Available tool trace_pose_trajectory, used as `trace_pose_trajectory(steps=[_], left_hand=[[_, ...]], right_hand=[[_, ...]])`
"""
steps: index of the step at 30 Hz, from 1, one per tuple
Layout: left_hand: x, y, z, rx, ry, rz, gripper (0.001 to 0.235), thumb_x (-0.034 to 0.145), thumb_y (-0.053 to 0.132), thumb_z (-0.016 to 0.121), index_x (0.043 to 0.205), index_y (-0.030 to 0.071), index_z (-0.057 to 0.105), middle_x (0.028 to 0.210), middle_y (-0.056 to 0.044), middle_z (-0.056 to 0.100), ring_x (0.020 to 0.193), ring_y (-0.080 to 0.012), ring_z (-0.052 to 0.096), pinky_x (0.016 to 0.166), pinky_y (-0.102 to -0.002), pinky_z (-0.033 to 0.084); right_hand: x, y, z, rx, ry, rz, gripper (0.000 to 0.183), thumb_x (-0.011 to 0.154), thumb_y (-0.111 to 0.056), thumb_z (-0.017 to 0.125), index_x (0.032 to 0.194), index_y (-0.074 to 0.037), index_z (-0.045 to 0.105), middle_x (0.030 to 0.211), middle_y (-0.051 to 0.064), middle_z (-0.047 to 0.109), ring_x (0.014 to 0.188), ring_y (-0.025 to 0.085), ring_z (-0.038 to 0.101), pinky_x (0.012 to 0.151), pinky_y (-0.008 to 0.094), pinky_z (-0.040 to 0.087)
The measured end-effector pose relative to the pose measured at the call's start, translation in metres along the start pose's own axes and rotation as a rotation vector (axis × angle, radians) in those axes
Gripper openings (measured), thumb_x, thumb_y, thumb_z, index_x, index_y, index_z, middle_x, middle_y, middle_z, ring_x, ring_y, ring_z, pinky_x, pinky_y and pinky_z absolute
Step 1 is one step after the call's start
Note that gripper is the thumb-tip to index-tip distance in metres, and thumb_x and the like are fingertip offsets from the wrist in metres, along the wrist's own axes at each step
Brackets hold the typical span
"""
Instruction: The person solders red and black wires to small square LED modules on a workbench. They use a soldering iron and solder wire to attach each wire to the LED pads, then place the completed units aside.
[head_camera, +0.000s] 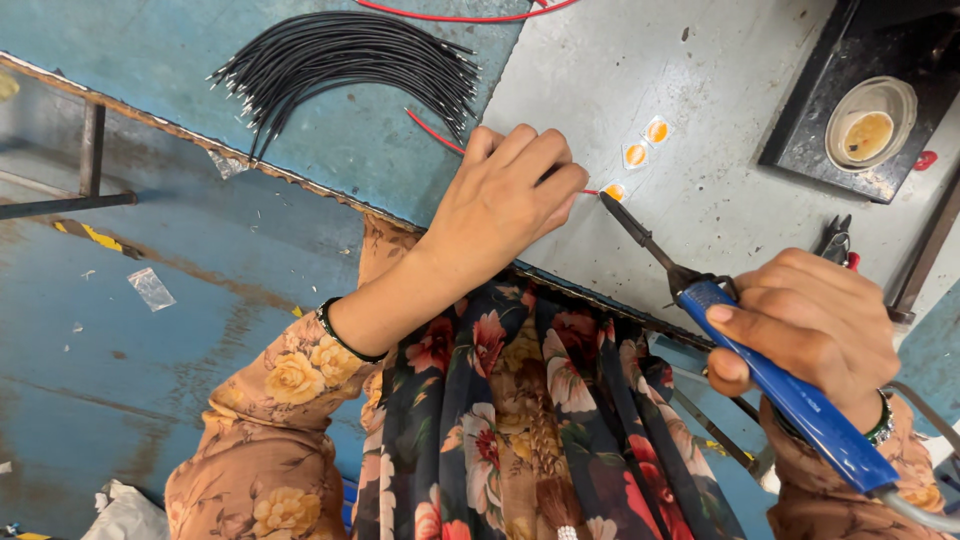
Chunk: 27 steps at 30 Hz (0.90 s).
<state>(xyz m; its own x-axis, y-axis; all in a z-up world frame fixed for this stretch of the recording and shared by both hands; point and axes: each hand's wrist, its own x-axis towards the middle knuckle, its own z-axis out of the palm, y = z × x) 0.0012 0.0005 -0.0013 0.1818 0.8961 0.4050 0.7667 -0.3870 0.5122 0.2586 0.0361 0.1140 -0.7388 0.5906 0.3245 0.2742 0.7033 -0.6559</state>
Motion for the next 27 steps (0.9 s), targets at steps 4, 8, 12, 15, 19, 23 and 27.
trace_pose_trajectory(steps=[4,8,12,15,19,23,27], left_hand=[[0.000,-0.001,0.000,-0.003,-0.005,0.001,0.020,0.088,0.012,0.079,0.103,0.014,0.066,0.103,0.002,0.054,0.101,-0.0168,0.055,0.091,-0.036,0.037],[-0.001,-0.001,0.002,-0.002,-0.004,-0.001,0.020,0.088,0.012,0.079,0.102,0.014,0.066,0.102,0.002,0.054,0.101,-0.0168,0.054,0.091,-0.036,0.037],[0.000,0.000,0.002,0.010,0.010,-0.001,0.018,0.089,0.013,0.079,0.101,0.014,0.065,0.102,0.002,0.053,0.100,-0.0171,0.054,0.091,-0.037,0.038],[0.000,0.000,0.002,0.013,0.010,0.001,0.018,0.088,0.013,0.078,0.100,0.014,0.065,0.101,0.002,0.053,0.099,-0.0171,0.055,0.089,-0.037,0.038],[0.000,0.000,0.002,0.019,0.018,0.001,0.017,0.089,0.013,0.078,0.099,0.014,0.065,0.101,0.002,0.053,0.099,-0.0169,0.055,0.089,-0.036,0.038],[-0.001,0.000,0.002,0.008,0.024,0.004,0.017,0.090,0.015,0.079,0.100,0.014,0.065,0.101,0.002,0.053,0.099,-0.0171,0.054,0.089,-0.037,0.038],[-0.001,0.000,0.003,0.009,0.017,0.002,0.017,0.088,0.013,0.078,0.100,0.014,0.066,0.101,0.002,0.054,0.099,-0.0167,0.055,0.089,-0.037,0.038]], right_hand=[[0.004,-0.001,0.000,-0.007,-0.011,-0.002,0.029,0.103,-0.025,0.069,0.108,-0.001,0.056,0.073,0.008,0.057,0.064,0.027,0.062,0.058,0.037,0.047],[0.008,0.000,-0.002,0.000,-0.045,-0.001,0.031,0.099,-0.028,0.069,0.107,0.000,0.057,0.070,0.007,0.055,0.061,0.026,0.060,0.056,0.037,0.046],[0.009,0.008,-0.003,0.026,-0.091,-0.117,0.023,0.100,-0.020,0.070,0.103,0.001,0.060,0.071,0.010,0.055,0.063,0.027,0.058,0.054,0.035,0.044],[0.001,0.021,0.001,0.061,-0.018,-0.145,0.026,0.099,-0.023,0.069,0.098,0.002,0.061,0.068,0.007,0.055,0.059,0.025,0.057,0.056,0.038,0.046],[-0.018,0.042,0.010,0.063,0.203,-0.221,0.033,0.103,-0.025,0.066,0.092,0.005,0.058,0.066,0.009,0.058,0.056,0.025,0.057,0.051,0.037,0.048],[-0.035,0.053,0.009,0.061,0.353,-0.199,0.042,0.104,-0.030,0.065,0.085,0.007,0.057,0.063,0.012,0.056,0.052,0.028,0.060,0.051,0.037,0.051],[-0.047,0.044,0.009,0.069,0.331,-0.091,0.046,0.107,-0.036,0.065,0.089,0.006,0.058,0.070,0.015,0.058,0.059,0.030,0.062,0.057,0.037,0.052]])
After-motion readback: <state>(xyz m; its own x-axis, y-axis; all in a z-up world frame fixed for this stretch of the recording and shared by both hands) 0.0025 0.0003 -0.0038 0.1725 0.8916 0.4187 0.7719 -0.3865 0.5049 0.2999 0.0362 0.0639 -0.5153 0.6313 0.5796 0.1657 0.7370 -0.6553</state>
